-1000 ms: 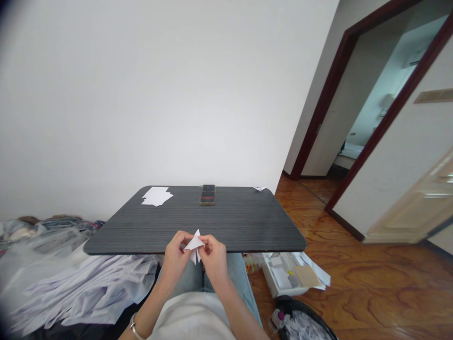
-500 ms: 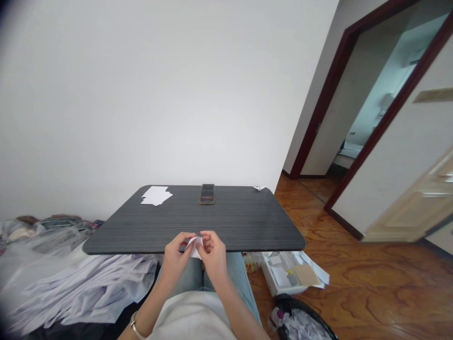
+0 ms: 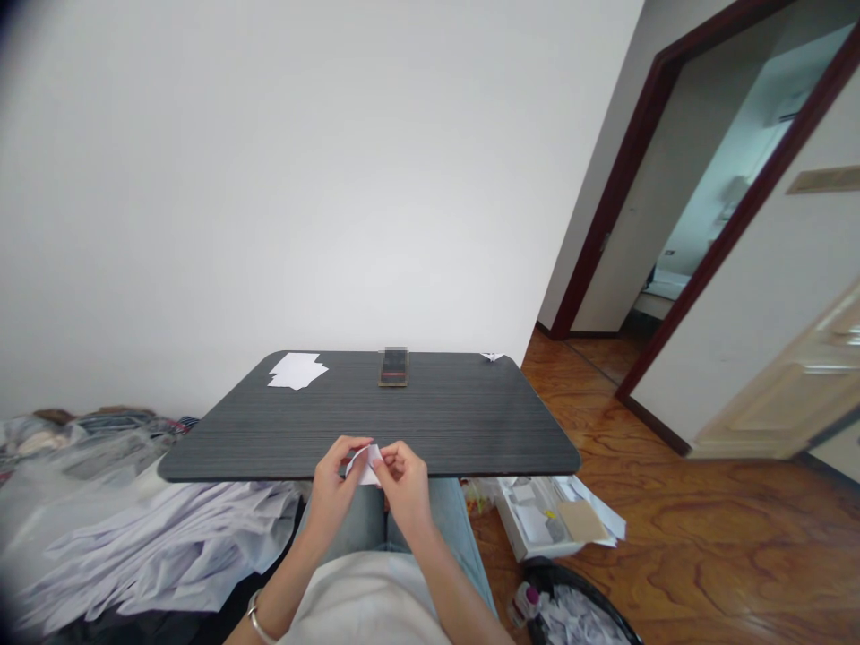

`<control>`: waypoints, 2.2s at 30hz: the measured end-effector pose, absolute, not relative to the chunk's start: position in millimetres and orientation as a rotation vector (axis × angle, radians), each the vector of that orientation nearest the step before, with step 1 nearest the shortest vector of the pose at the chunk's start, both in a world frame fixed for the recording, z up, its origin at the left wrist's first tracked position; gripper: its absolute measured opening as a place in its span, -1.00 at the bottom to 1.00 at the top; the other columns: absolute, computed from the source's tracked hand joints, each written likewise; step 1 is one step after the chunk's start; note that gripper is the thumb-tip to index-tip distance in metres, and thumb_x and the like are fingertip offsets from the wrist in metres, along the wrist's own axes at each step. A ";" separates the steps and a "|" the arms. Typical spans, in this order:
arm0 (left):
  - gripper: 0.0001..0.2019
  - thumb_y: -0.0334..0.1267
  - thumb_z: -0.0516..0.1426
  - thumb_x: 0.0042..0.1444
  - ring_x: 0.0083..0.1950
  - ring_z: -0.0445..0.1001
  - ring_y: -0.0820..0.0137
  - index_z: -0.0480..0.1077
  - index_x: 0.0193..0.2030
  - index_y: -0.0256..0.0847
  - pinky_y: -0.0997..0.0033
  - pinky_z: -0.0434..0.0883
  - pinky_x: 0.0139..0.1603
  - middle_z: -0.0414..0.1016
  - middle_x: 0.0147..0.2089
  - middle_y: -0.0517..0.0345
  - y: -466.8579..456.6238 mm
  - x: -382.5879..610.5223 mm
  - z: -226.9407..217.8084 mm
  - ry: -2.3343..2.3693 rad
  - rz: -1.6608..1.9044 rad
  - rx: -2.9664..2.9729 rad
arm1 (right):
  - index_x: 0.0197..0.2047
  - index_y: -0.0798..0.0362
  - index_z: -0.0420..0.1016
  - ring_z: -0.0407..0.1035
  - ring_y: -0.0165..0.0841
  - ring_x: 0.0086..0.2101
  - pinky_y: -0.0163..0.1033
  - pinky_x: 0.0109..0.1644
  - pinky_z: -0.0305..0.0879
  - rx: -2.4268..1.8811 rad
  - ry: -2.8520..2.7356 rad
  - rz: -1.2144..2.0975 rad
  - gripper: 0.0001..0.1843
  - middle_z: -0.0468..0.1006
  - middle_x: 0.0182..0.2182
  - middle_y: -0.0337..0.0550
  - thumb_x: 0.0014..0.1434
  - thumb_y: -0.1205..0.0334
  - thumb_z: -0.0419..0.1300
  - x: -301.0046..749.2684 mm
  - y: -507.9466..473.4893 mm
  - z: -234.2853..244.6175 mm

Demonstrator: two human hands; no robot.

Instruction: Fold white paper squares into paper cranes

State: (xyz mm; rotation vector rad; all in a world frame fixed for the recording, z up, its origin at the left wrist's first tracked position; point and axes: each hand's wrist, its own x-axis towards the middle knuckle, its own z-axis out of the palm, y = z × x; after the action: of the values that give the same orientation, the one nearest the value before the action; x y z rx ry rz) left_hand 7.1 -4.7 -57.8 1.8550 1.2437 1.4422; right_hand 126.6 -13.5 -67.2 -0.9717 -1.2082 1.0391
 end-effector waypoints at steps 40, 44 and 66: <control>-0.64 -0.29 0.13 0.00 0.06 0.31 0.22 0.31 -0.01 -0.22 0.25 0.29 0.02 0.32 0.02 -0.05 -10.4 7.7 -48.8 0.909 1.502 1.650 | -0.33 0.10 0.55 0.45 -0.33 -0.45 -0.22 -0.33 0.41 -0.954 -1.074 0.946 -0.80 0.58 -0.48 -0.17 0.00 0.17 0.21 129.4 -14.5 -66.2; -0.70 -0.26 0.15 0.00 0.03 0.34 0.23 0.40 -0.09 -0.24 0.23 0.28 0.04 0.38 -0.04 -0.05 -7.4 5.7 -47.4 0.939 1.547 1.576 | -0.32 0.08 0.56 0.43 -0.32 -0.42 -0.22 -0.30 0.40 -0.946 -1.165 0.845 -0.81 0.56 -0.45 -0.15 0.04 0.18 0.18 127.4 -16.4 -67.4; -0.78 -0.30 0.17 -0.02 -0.03 0.39 0.25 0.47 -0.19 -0.21 0.22 0.29 0.02 0.47 -0.11 -0.02 -12.2 5.1 -37.4 0.890 1.554 1.623 | -0.29 0.03 0.54 0.44 -0.31 -0.41 -0.25 -0.35 0.39 -1.021 -1.388 0.510 -0.82 0.58 -0.40 -0.11 0.10 0.23 0.12 127.3 -30.0 -55.2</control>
State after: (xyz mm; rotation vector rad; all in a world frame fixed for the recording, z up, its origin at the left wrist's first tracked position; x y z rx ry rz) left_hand 5.1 -12.2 -37.4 1.6231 0.8902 1.5544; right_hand 127.3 -30.0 -55.2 -1.0210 -1.3883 0.5102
